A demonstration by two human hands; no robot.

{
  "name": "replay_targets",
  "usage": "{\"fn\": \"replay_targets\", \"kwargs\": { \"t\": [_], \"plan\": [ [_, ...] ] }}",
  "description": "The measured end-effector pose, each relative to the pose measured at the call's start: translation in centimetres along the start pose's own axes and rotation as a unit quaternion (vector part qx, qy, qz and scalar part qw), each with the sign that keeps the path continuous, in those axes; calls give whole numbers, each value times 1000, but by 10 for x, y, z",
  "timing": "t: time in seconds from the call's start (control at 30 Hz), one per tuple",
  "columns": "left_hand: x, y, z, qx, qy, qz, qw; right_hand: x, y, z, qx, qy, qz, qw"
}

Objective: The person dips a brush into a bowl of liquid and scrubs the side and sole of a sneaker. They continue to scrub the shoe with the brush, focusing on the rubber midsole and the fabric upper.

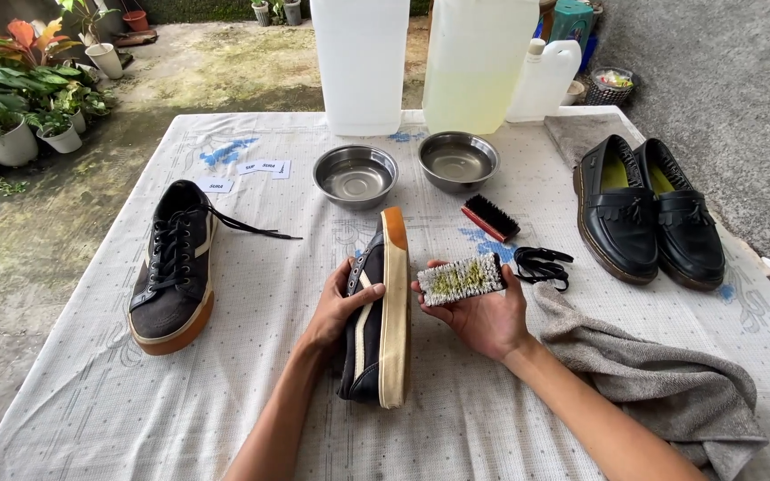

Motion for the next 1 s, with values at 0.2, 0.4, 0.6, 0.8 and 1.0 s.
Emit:
{"fn": "replay_targets", "kwargs": {
  "t": [0.2,0.4,0.6,0.8,1.0],
  "plan": [
    [1,-7,-3,3,2,-39,999,1,11,3,-10,-11,0,1000],
    [8,-18,-3,5,-14,-76,997,3,22,4,-7,-1,-23,1000],
    [-4,-15,-1,6,-3,-75,997,2,20,6,22,-23,-34,999],
    [-23,6,4,9,5,-71,997,7,24,6,50,-55,-11,997],
    [-13,1,7,29,-10,-78,996,36,25,18,31,-221,293,930]
  ]
}}
Point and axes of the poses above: each hand's wrist, its own z-axis away from the middle knuckle, its own y-axis out of the palm, x = y × z, the point moved 7 cm from there along -z, towards the middle knuckle, and after that the axes turned 9 degrees about y, right-handed, at the moved point
